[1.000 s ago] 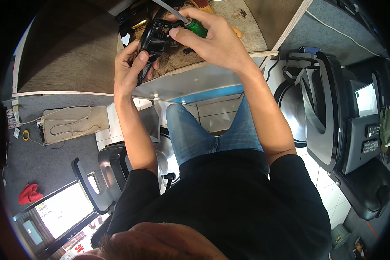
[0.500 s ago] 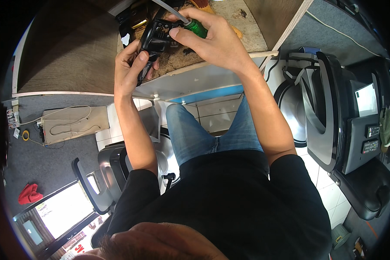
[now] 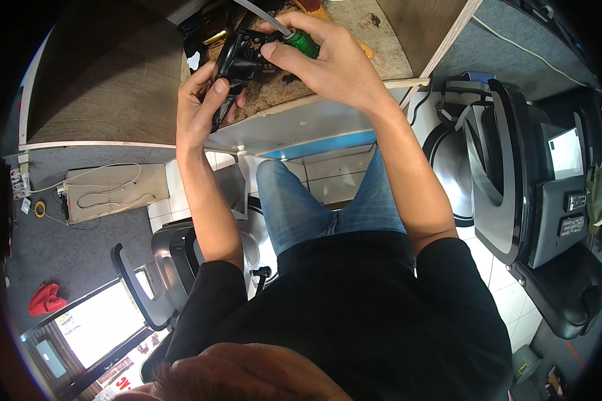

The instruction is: The person disassembles a hair clipper by removing the blade and opening the housing using a screwdriver, then adjusts the internal wiring and battery.

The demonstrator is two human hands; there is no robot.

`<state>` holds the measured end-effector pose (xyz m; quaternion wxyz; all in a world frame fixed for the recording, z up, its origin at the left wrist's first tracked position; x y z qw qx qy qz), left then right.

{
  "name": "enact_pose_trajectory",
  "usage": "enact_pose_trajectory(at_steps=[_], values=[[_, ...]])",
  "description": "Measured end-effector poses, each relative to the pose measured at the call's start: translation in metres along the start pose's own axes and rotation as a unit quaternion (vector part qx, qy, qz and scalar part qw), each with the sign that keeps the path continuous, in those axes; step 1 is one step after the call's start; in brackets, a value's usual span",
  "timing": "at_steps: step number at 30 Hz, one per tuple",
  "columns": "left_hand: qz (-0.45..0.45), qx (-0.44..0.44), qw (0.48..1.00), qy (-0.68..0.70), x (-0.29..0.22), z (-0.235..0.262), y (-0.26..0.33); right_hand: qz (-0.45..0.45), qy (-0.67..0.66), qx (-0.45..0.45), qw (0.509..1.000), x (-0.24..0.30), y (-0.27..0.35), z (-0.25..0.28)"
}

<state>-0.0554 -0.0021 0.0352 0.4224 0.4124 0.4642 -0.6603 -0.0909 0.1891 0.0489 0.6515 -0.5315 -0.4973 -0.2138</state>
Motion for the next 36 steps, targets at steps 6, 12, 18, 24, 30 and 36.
enact_pose_trajectory(at_steps=[6, 12, 18, 24, 30, 36], values=[[0.016, 0.020, 1.000, -0.006, 0.003, 0.001, 0.004, 0.035, -0.013, 0.037, 0.999, -0.001, 0.000, -0.001], [0.019, 0.029, 0.999, -0.017, 0.006, 0.001, 0.005, -0.058, -0.002, 0.059, 0.997, 0.004, 0.005, -0.002], [0.027, 0.030, 0.999, -0.007, 0.005, -0.001, 0.004, -0.075, 0.004, 0.057, 0.996, 0.004, 0.005, -0.001], [0.018, 0.035, 0.999, -0.015, 0.003, -0.001, 0.004, -0.060, -0.002, 0.056, 0.997, 0.001, 0.004, -0.002], [0.007, 0.030, 1.000, -0.001, 0.001, -0.002, 0.003, 0.056, -0.032, 0.043, 0.997, 0.011, 0.001, -0.003], [0.025, 0.010, 1.000, 0.001, 0.003, -0.002, 0.002, 0.031, -0.036, 0.053, 0.997, 0.004, 0.002, -0.004]])
Point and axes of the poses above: each hand's wrist, its own y-axis away from the middle knuckle, its own z-axis out of the back of the hand, x = y × z, the point moved 9 cm from there along -y, towards the middle knuckle, and after that the axes turned 6 degrees about -y, right-handed, at the moved point
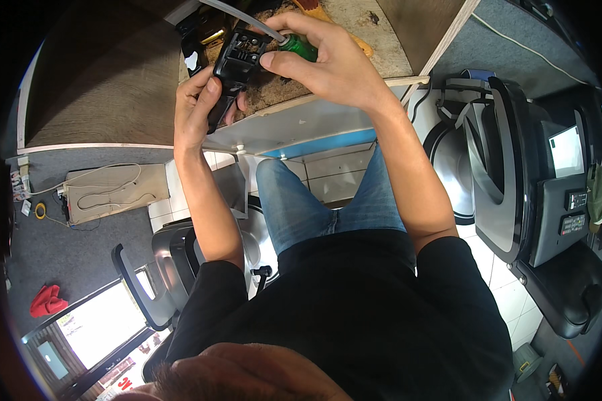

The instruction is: The person disassembles a hair clipper by removing the blade and opening the housing using a screwdriver, then adjusts the internal wiring and battery.

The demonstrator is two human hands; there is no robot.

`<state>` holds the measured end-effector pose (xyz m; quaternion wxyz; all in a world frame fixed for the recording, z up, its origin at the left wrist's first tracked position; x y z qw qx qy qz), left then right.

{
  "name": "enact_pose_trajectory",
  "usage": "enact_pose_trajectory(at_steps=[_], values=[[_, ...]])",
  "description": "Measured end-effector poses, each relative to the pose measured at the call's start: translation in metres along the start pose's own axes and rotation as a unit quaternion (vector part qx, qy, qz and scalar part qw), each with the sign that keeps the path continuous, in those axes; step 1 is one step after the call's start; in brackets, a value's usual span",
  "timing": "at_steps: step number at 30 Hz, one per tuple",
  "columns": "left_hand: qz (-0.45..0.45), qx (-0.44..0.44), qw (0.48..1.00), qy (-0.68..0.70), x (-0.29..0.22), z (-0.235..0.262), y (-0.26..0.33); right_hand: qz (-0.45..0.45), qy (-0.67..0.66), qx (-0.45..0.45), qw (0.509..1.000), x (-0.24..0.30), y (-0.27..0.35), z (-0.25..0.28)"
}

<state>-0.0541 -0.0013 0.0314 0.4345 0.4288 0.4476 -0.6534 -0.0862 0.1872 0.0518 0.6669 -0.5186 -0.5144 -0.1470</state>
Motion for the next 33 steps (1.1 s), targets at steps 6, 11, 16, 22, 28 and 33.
enact_pose_trajectory(at_steps=[6, 11, 16, 22, 28, 33], values=[[0.003, -0.004, 1.000, 0.005, 0.0003, 0.0003, 0.0000, -0.014, 0.022, 0.003, 1.000, -0.0028, 0.0007, 0.0005], [0.003, 0.000, 1.000, -0.005, 0.0001, 0.0007, -0.0004, -0.004, 0.009, -0.008, 1.000, -0.0004, -0.0006, 0.0001], [0.005, 0.001, 1.000, -0.008, 0.0000, 0.0003, -0.0006, 0.005, 0.030, -0.008, 1.000, -0.0010, -0.0007, 0.0013], [0.009, 0.000, 1.000, -0.009, 0.0014, 0.0009, -0.0005, -0.006, 0.033, -0.012, 0.999, -0.0008, -0.0005, 0.0015], [0.011, -0.004, 1.000, -0.006, 0.0010, 0.0003, -0.0001, -0.009, 0.039, -0.012, 0.999, -0.0010, -0.0006, 0.0019], [0.013, -0.005, 1.000, -0.009, -0.0002, 0.0000, 0.0000, -0.013, 0.025, -0.017, 0.999, -0.0011, -0.0006, 0.0008]])
Point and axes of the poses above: each hand's wrist, its own y-axis away from the middle knuckle, its own z-axis out of the back of the hand, x = y × z, the point moved 9 cm from there along -y, towards the middle knuckle, and after that the axes turned 6 degrees about -y, right-handed, at the moved point
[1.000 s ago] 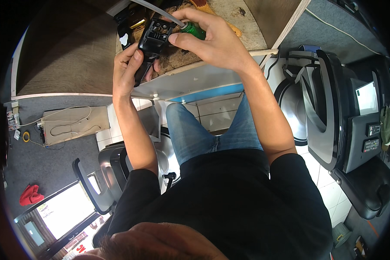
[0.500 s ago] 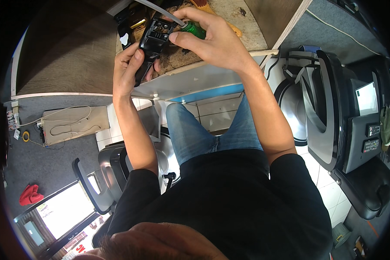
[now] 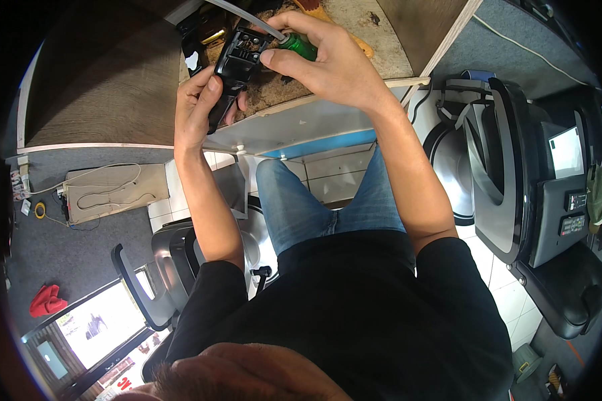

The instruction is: The person disassembles a hair clipper by removing the blade and opening the housing using a screwdriver, then adjusts the internal wiring and battery.

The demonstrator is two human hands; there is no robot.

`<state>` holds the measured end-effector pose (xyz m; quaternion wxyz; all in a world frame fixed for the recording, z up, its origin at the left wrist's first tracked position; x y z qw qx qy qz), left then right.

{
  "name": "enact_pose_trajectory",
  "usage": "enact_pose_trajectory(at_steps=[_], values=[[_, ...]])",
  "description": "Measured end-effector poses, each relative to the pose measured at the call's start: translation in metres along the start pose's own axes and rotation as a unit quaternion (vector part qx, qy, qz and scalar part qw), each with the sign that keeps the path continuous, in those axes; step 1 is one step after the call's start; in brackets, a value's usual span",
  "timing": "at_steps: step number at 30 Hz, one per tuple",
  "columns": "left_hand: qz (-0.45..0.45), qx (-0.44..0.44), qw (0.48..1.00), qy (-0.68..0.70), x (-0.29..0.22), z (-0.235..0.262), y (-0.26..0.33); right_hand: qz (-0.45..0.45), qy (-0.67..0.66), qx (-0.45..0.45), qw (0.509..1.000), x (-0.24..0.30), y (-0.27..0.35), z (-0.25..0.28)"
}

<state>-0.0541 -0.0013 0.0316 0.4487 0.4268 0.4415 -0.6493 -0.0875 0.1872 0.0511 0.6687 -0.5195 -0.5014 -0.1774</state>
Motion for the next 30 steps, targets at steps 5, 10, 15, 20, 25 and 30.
enact_pose_trajectory(at_steps=[5, 10, 15, 20, 25, 30], values=[[-0.002, 0.002, 1.000, 0.000, 0.0005, 0.0006, 0.0002, -0.030, 0.008, 0.010, 0.999, -0.0038, 0.0003, 0.0007], [-0.004, 0.000, 1.000, 0.000, -0.0003, 0.0003, -0.0001, 0.018, 0.027, 0.002, 0.999, 0.0025, -0.0012, 0.0003], [-0.007, 0.000, 1.000, 0.000, -0.0005, 0.0003, -0.0001, -0.013, 0.002, -0.004, 1.000, -0.0002, -0.0004, -0.0020], [-0.012, -0.003, 1.000, 0.002, -0.0012, 0.0009, -0.0005, -0.032, 0.032, -0.013, 0.999, -0.0041, -0.0011, 0.0014], [-0.007, -0.008, 1.000, 0.014, -0.0024, 0.0004, -0.0001, -0.042, 0.042, -0.016, 0.998, -0.0037, -0.0013, 0.0012], [-0.008, -0.010, 1.000, 0.009, -0.0016, 0.0017, -0.0002, -0.053, 0.013, -0.023, 0.998, -0.0049, -0.0002, 0.0011]])
Point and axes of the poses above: each hand's wrist, its own y-axis away from the middle knuckle, its own z-axis out of the back of the hand, x = y × z, the point moved 9 cm from there along -y, towards the middle knuckle, and after that the axes turned 6 degrees about -y, right-handed, at the moved point
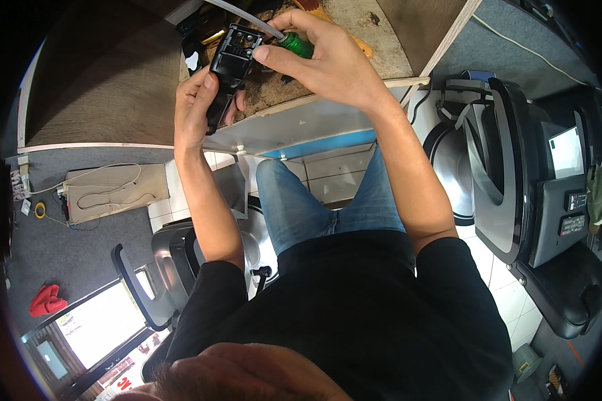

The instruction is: The person disassembles a hair clipper by removing the blade and opening the housing using a screwdriver, then adjusts the internal wiring and battery.

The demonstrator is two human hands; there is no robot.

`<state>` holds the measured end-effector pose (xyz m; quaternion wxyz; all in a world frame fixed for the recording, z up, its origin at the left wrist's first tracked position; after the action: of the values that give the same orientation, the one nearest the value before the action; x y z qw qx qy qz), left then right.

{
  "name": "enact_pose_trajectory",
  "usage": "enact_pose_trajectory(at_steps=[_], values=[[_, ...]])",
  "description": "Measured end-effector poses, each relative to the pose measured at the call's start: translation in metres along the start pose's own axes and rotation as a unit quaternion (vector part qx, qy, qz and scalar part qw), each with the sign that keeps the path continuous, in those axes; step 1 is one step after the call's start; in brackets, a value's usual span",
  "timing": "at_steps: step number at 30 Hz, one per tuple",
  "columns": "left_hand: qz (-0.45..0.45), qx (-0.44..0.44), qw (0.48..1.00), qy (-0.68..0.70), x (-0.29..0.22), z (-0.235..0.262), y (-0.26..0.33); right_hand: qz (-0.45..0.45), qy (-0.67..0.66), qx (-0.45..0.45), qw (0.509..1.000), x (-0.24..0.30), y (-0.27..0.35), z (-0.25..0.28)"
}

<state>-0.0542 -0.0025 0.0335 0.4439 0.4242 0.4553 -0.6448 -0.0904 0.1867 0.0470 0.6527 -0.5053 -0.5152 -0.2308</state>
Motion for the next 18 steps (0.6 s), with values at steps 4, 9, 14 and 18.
enact_pose_trajectory(at_steps=[4, 9, 14, 18], values=[[0.000, 0.003, 1.000, 0.001, 0.000, 0.000, 0.000, -0.001, 0.024, 0.001, 1.000, 0.001, 0.000, 0.001], [0.001, 0.001, 1.000, 0.005, -0.001, -0.001, 0.000, 0.033, 0.042, 0.000, 0.999, 0.004, -0.001, 0.002], [-0.013, 0.008, 1.000, 0.005, -0.002, -0.001, 0.000, 0.026, -0.003, 0.010, 1.000, 0.003, 0.001, 0.000], [-0.047, 0.012, 0.999, 0.003, -0.002, 0.003, 0.002, 0.054, 0.016, 0.021, 0.998, 0.008, -0.001, 0.000]])
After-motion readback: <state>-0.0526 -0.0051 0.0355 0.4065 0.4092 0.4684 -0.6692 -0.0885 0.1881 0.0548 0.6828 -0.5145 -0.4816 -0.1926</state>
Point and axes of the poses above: each hand's wrist, its own y-axis away from the middle knuckle, its own z-axis out of the back of the hand, x = y × z, the point moved 9 cm from there along -y, towards the middle knuckle, and after that the axes turned 6 degrees about -y, right-handed, at the moved point
